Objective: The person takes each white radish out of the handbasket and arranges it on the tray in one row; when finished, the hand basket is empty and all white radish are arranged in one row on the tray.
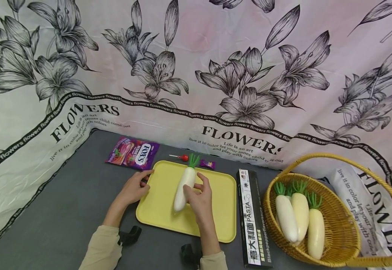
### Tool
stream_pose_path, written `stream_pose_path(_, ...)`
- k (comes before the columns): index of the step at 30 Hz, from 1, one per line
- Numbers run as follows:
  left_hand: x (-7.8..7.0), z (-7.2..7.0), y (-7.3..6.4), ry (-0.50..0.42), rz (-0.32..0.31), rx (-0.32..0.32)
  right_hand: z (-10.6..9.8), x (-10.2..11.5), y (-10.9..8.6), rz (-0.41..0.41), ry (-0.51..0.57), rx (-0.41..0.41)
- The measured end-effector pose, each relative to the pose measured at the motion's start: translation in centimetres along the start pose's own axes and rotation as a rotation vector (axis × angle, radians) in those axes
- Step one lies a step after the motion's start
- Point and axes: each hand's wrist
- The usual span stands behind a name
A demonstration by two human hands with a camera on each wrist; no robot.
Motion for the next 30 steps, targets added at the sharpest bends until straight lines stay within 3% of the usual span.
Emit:
stream_pose_path(15, 0.0, -0.1, -0.2, -0.001, 0.000, -0.002, 3.0, -1.4, -0.4, -0.046, -0.082, 0.080)
stream_pose_path(30, 0.1, -0.2, -0.1, 0.004, 0.018, 0.002, 4.9, -2.2, -0.4, -0.041, -0.137, 0.090)
Point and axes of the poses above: each hand's wrist, its own y-axis towards the middle knuckle, its own z-axis out of the palm, x = y × z, and after that the axes turned 13 degrees about z, right-handed
